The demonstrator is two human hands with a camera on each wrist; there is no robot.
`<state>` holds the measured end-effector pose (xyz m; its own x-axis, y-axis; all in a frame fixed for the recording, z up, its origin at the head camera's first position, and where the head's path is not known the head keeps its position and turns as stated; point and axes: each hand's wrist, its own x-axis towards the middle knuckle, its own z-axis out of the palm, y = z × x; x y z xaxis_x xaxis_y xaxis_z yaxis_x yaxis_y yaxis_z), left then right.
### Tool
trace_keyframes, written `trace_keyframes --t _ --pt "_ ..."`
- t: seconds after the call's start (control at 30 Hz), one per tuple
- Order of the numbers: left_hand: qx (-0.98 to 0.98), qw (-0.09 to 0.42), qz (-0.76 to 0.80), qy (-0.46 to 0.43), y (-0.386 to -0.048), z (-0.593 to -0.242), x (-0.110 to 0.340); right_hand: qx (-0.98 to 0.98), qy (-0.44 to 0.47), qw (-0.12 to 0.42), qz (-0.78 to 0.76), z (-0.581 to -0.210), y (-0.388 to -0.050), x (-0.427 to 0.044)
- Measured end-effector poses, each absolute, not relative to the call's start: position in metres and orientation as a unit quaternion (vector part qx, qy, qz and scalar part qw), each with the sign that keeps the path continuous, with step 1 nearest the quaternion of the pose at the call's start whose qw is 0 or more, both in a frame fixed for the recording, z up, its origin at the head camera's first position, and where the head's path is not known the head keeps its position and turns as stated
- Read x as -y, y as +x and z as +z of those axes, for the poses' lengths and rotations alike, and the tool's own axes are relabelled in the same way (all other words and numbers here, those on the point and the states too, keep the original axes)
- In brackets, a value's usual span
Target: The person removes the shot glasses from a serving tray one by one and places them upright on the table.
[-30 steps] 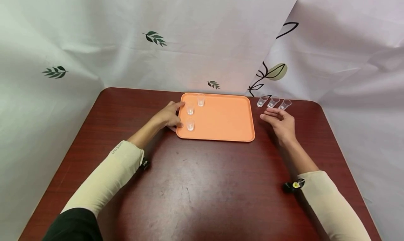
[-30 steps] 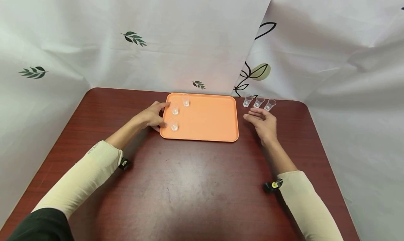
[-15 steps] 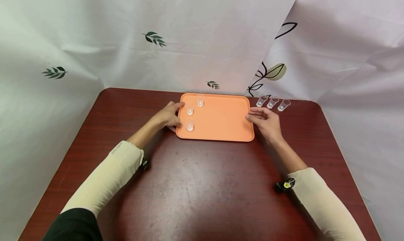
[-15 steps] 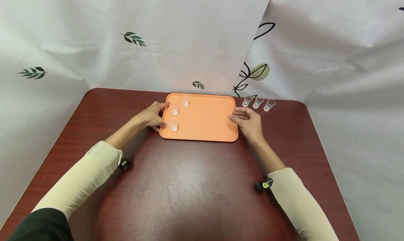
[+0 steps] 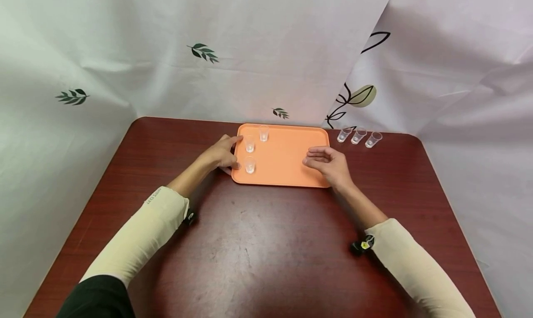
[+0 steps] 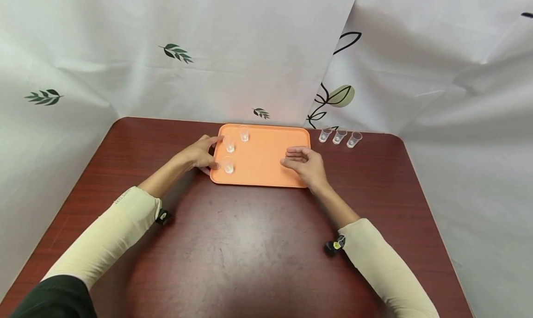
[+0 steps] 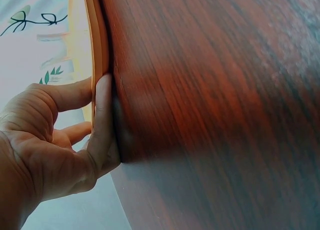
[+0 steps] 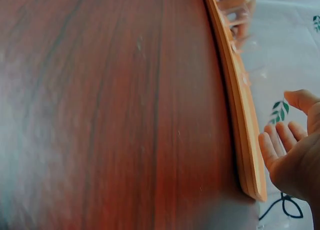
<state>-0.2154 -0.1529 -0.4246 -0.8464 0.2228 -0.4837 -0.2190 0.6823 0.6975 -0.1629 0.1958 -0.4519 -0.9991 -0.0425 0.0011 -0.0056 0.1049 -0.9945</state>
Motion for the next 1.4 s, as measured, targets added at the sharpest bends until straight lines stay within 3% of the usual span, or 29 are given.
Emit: trace_keyframes --t 0.47,1.4 --pt "-0.873 0.276 0.401 0.002 -0.215 -0.424 0.153 -0.747 -0.050 0.062 -0.660 -0.457 -0.155 -0.163" --pt "-0.869 0.273 0.412 0.012 -0.215 -0.426 0.157 -0.749 -0.099 0.104 -0.646 -0.464 -0.154 -0.105"
